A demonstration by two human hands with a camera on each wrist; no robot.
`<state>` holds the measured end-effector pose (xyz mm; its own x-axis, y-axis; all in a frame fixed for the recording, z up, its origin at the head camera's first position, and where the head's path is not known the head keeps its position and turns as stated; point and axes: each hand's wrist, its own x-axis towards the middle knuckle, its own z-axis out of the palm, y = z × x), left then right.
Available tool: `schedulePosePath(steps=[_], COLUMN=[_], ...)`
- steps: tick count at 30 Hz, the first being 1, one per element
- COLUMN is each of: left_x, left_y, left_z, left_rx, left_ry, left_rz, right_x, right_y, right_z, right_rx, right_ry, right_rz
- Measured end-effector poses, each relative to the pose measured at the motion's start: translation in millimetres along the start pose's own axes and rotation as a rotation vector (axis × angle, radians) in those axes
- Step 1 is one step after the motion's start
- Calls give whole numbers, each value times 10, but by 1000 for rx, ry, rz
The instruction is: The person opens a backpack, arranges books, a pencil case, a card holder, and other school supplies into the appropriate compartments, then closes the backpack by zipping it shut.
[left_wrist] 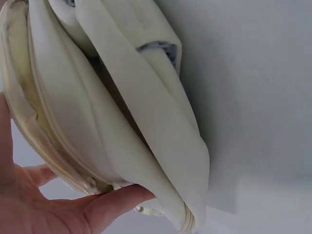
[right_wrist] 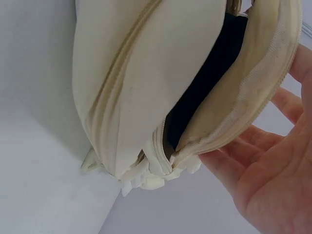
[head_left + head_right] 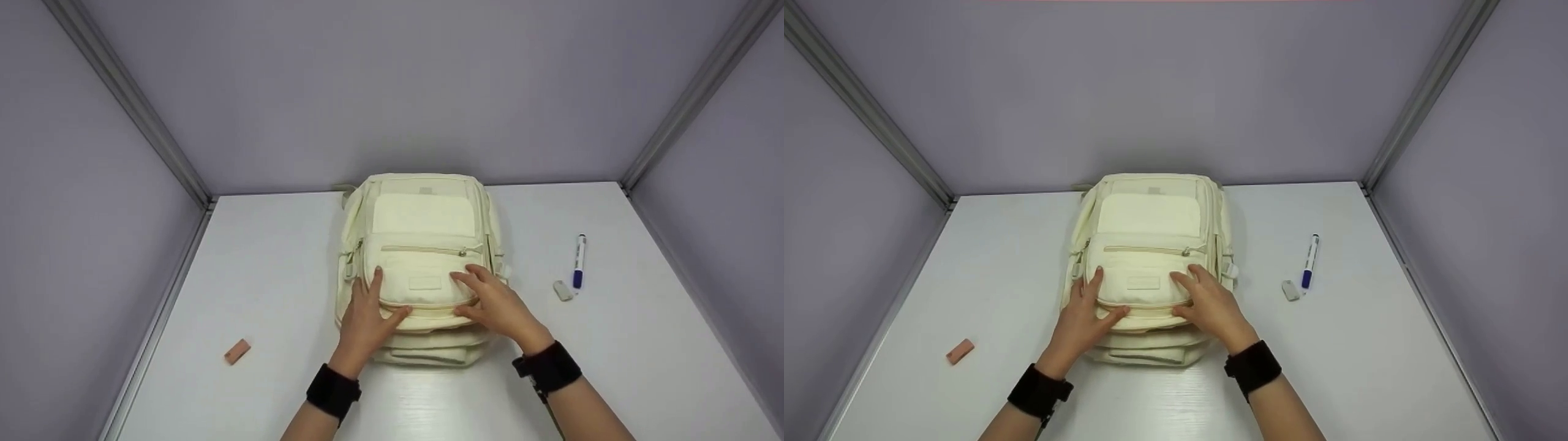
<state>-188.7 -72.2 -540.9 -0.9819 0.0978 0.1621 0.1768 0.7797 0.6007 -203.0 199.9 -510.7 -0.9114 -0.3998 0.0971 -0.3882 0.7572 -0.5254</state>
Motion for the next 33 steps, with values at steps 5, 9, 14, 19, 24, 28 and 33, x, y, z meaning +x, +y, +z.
schedulePosePath(steps=[5,9,14,19,24,28,33], left_x=[8,48,120,280,509,696,882], left_y=[37,8,-63,-174,-332,-438,-501], left_z=[117,146,30,-165,-260,-238,-195], left_rx=[92,70,-12,-38,-20,44,97], left_ry=[82,66,-37,-107,-32,92,57], left_rz=[25,11,-16,-45,-107,-100,-39], right_x=[68,120,158,160,166,168,167], right_y=[29,29,22,10,5,25,41], right_z=[25,38,55,60,42,15,29], right_rx=[-25,-49,-68,-92,-101,-45,8], right_ry=[35,59,67,102,121,108,44], right_rz=[-21,-37,-54,-99,-129,-105,-59])
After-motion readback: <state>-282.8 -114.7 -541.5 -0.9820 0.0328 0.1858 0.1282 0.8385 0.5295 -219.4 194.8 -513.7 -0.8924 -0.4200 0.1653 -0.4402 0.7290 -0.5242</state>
